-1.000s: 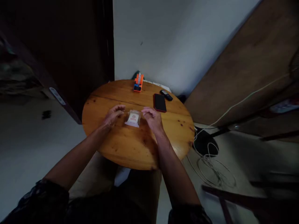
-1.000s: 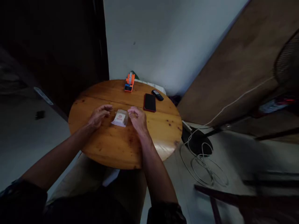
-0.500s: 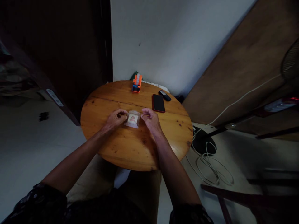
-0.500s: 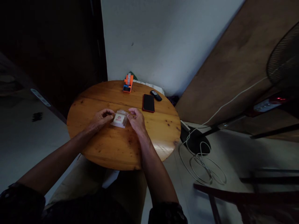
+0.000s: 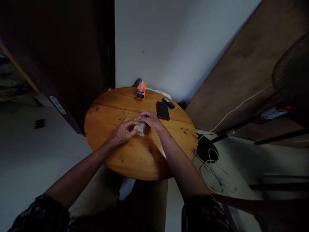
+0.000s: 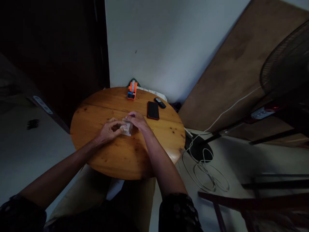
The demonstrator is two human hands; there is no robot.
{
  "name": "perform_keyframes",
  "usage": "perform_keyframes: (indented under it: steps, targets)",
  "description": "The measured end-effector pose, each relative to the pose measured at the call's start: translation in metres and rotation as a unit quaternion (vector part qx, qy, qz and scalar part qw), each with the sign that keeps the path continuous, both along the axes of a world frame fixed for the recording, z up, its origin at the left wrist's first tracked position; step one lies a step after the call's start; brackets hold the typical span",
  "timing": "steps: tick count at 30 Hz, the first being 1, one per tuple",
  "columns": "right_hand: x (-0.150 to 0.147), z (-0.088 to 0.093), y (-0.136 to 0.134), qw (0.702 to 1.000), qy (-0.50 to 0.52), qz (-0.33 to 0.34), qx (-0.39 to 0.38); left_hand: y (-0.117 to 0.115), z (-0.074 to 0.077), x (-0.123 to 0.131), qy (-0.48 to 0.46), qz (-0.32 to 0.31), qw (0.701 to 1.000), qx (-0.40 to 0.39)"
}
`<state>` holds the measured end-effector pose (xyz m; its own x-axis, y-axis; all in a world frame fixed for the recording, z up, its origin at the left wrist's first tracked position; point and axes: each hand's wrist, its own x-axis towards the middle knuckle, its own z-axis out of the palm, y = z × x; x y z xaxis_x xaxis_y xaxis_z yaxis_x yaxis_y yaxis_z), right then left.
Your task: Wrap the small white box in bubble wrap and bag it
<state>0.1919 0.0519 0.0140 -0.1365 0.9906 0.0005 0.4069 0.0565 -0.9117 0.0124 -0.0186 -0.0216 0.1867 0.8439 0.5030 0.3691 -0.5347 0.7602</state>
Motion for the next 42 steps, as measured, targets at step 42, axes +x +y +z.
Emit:
perform_keyframes:
  steps: [42]
  targets:
    - [-0.001,0.016,-0.051,0.973,-0.059,0.024,0.222,0.001,0.004,0.001,0.056,0.020,0.998,0.019]
